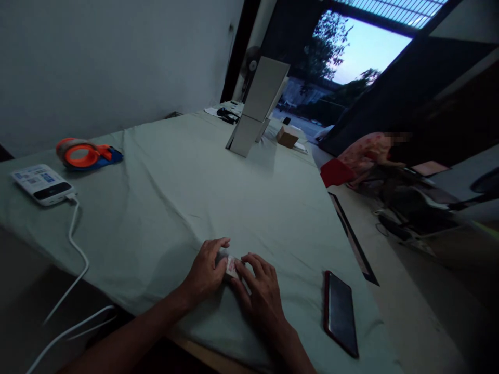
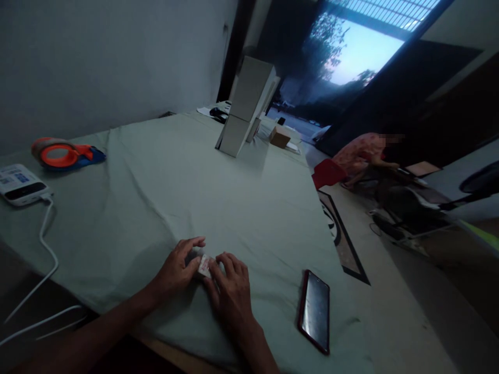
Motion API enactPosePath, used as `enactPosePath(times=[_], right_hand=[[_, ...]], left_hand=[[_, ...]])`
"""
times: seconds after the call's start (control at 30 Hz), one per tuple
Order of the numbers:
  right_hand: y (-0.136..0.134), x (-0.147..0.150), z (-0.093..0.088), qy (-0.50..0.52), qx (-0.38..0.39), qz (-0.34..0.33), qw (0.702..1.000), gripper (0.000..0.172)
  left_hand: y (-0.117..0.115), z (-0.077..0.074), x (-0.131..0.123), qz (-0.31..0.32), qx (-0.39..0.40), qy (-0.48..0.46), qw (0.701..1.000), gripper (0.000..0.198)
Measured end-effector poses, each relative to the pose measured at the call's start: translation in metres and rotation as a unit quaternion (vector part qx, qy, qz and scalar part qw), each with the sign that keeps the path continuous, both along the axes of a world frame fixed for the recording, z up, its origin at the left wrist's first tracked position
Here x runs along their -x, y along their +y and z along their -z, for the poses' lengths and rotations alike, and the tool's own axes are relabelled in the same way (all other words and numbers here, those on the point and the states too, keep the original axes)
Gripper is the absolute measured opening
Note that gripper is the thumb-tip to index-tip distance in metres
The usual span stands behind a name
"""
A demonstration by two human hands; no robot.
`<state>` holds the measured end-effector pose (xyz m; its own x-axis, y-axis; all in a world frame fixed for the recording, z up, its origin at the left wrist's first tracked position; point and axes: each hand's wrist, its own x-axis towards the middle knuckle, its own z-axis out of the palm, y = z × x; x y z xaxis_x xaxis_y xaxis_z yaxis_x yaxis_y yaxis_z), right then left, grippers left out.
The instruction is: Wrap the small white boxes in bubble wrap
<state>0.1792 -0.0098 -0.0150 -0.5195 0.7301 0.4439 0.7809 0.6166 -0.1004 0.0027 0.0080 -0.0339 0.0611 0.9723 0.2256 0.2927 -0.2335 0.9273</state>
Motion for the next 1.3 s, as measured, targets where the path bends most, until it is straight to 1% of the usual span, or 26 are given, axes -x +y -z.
enactPosePath(times=[0.13, 0.27, 0.4, 0.53, 0.73, 0.93, 1.03, 1.2, 1.3], right_hand=[[0.0, 0.0, -0.001, -0.001, -0.006, 0.0, 1.0, 0.024], [-0.001, -0.001, 0.001, -0.001, -0.008, 0.002, 1.0, 0.027], [-0.002, 0.001, 0.003, 0.001, -0.01, 0.008, 1.0, 0.029], [-0.001, 0.003, 0.002, -0.013, -0.001, 0.005, 1.0, 0.028], [0.001, 0.0, 0.007, -0.014, -0.005, -0.004, 1.0, 0.034], [-0.005, 0.002, 0.009, -0.001, -0.037, 0.01, 0.999, 0.025], [-0.006, 0.003, 0.011, 0.002, -0.043, 0.013, 0.999, 0.027], [-0.003, -0.001, 0.012, 0.01, -0.018, 0.008, 1.0, 0.03], [0.0, -0.004, 0.009, 0.017, 0.005, 0.003, 1.0, 0.032]], left_hand=[[-0.009, -0.005, 0.0, 0.004, -0.099, 0.048, 0.994, 0.041], [-0.012, -0.004, -0.002, 0.024, -0.137, 0.088, 0.986, 0.04], [-0.011, -0.002, -0.003, 0.04, -0.118, 0.104, 0.987, 0.044], [-0.009, -0.001, -0.002, 0.054, -0.097, 0.102, 0.989, 0.046], [-0.008, 0.0, -0.002, 0.048, -0.106, 0.1, 0.988, 0.045], [-0.009, 0.004, -0.001, 0.043, -0.119, 0.088, 0.988, 0.044], [-0.009, 0.007, -0.002, 0.041, -0.12, 0.078, 0.989, 0.045], [-0.009, 0.009, -0.004, 0.03, -0.114, 0.067, 0.991, 0.042], [-0.01, 0.008, -0.003, 0.032, -0.112, 0.049, 0.992, 0.041]])
